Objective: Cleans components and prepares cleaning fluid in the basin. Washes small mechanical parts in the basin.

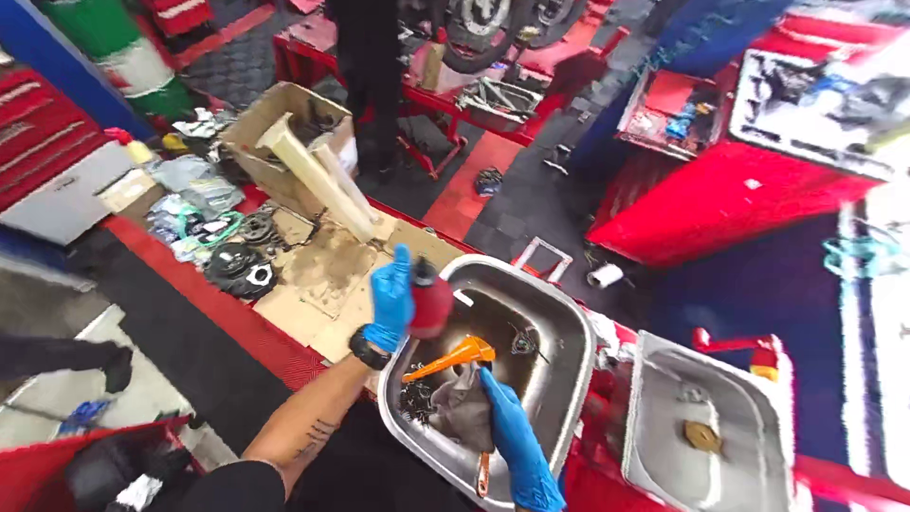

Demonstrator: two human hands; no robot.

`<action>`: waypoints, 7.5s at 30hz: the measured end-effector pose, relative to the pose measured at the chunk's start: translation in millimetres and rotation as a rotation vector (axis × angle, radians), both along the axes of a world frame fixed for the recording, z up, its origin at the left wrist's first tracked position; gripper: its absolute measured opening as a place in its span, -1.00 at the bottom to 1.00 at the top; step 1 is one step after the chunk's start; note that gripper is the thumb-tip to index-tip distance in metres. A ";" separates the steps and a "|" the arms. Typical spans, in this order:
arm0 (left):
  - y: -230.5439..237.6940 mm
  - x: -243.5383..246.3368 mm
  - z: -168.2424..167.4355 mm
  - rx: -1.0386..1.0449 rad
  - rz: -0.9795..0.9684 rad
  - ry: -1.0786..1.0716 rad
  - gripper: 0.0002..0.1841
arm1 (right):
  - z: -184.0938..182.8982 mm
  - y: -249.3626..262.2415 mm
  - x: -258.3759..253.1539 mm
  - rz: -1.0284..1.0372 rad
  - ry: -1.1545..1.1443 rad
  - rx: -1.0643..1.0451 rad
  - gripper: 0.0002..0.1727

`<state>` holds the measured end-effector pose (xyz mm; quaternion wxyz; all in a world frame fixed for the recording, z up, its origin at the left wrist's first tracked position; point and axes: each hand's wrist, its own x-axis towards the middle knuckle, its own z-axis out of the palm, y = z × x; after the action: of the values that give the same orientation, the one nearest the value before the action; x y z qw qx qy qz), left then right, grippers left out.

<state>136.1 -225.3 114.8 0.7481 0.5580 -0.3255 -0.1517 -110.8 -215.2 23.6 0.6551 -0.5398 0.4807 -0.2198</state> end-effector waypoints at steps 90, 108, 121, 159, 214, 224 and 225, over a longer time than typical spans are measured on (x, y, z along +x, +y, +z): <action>1.1 -71.7 -208.8 1.421 -0.867 -0.381 -0.40 | -136.4 -46.9 -29.4 -0.095 0.198 -0.675 -0.69; 17.2 -74.5 -234.0 1.287 -0.919 0.172 -0.53 | -163.2 -47.6 -89.0 -0.174 0.564 -0.698 -0.65; 8.5 -78.0 -225.2 1.171 -0.806 0.664 -0.61 | -121.6 -13.1 -15.7 0.060 0.039 -0.627 -0.68; 5.9 -81.5 -236.0 1.214 -0.953 0.985 -0.09 | -112.2 1.0 -44.8 -0.035 -0.076 -0.484 -0.72; 15.1 -99.6 -188.0 1.215 -0.735 -0.119 -0.59 | -110.9 -41.8 -87.6 -0.420 0.126 -0.534 -0.72; 26.0 -110.7 -178.7 1.154 -0.802 0.390 -0.61 | -109.1 -32.1 -87.4 -0.433 0.020 -0.453 -0.73; 22.8 -110.9 -177.7 1.136 -0.811 0.422 -0.61 | -112.8 -33.9 -88.9 -0.423 0.072 -0.438 -0.72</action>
<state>25.2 -202.5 -62.9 0.2750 0.6545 -0.2264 -0.6669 -199.7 -249.1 -89.2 0.4455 -0.5636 0.5465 -0.4303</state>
